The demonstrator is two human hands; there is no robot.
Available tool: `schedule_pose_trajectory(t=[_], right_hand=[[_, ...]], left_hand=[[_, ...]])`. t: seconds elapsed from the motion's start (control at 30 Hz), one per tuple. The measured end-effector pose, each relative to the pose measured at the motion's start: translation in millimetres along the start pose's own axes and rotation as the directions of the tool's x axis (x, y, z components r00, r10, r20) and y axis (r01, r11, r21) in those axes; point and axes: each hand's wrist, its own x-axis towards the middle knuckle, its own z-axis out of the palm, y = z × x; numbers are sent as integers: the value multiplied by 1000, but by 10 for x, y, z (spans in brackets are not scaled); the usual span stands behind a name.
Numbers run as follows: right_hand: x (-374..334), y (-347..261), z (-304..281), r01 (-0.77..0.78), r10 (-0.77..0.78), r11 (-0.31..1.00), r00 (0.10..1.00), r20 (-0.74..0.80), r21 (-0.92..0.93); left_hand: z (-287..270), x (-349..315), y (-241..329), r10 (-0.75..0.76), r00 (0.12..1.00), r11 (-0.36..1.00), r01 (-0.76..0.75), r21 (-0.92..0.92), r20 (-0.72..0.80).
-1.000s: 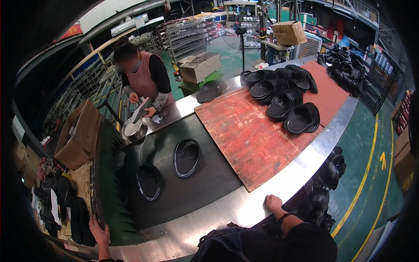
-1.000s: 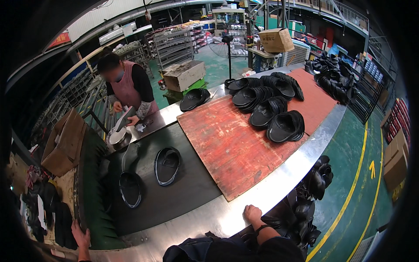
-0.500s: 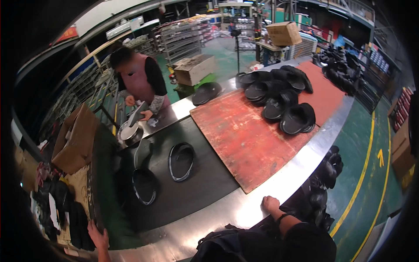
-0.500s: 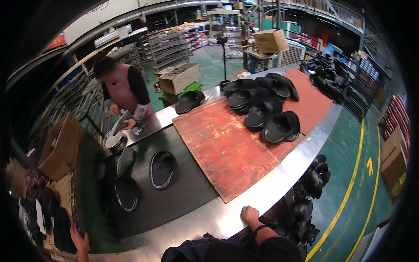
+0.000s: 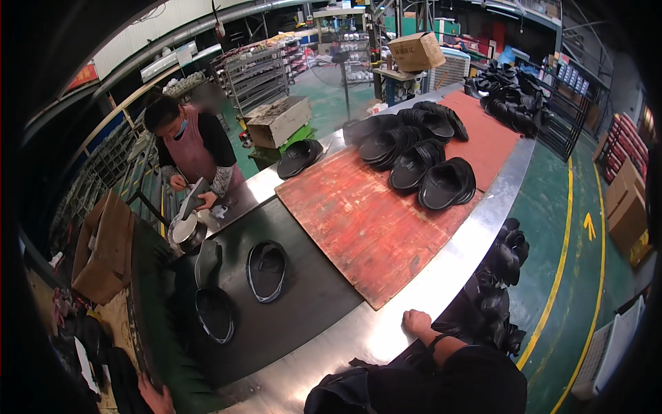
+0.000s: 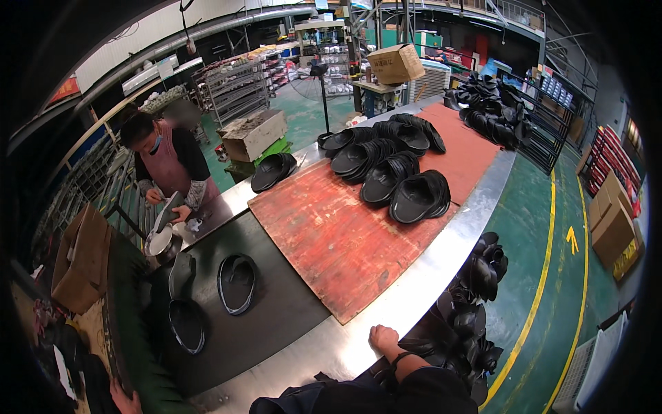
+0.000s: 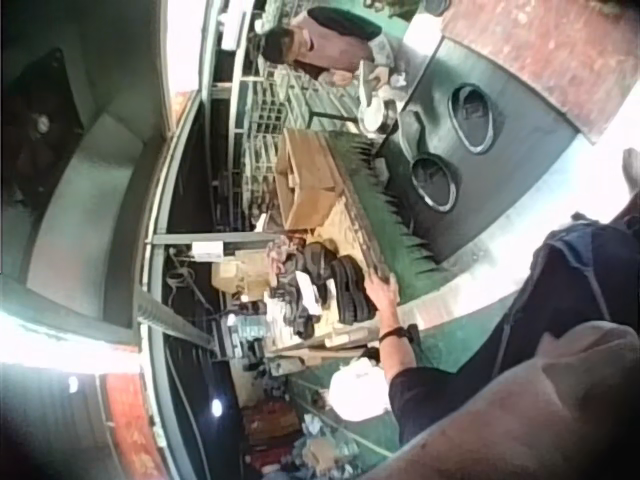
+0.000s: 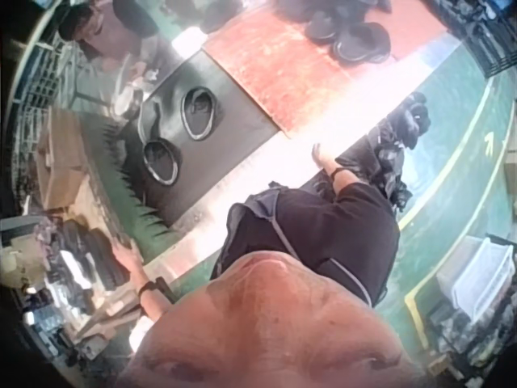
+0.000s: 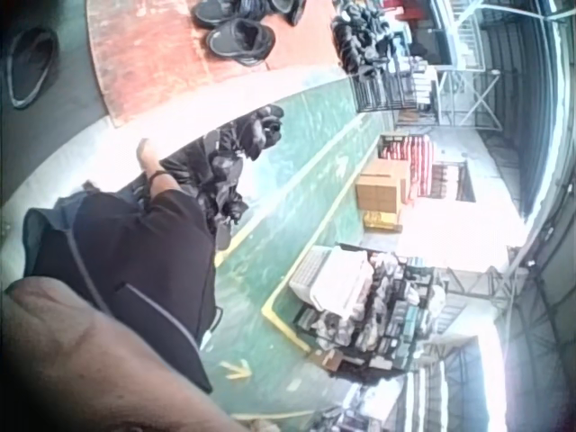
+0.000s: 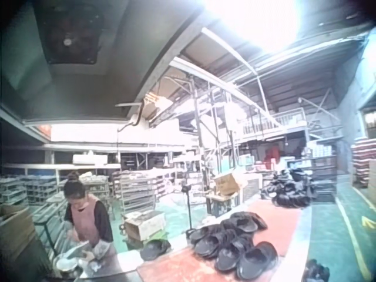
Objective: The recorder walks to a workstation and flips through pages of a production log notebook in a shoe factory.
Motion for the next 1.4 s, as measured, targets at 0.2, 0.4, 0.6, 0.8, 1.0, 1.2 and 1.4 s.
schedule_pose_trajectory(t=[0.2,0.4,0.6,0.8,1.0,1.2,1.4], right_hand=[[13,33,33,9,-8,1000,999,-42,18],[69,92,172,39,-40,999,998,-48,-23],[46,91,149,43,-45,998,998,-38,-39],[-5,-12,11,-4,6,998,1000,-23,70],[-2,-64,-101,-75,77,990,997,-13,121],[-109,-257,-450,-42,47,997,996,-70,71],[-61,-194,-307,4,4,997,993,-120,72]], left_hand=[[-33,27,67,-21,1000,1000,21,16,17],[-47,43,83,-18,999,999,17,27,36],[7,16,43,2,1000,1000,-2,24,19],[366,-109,-409,-44,999,999,44,-10,-23],[486,-53,-491,-73,997,993,71,-91,-17],[463,-19,-357,-99,995,995,99,-15,-11],[356,-31,-309,-115,993,993,115,10,-13]])
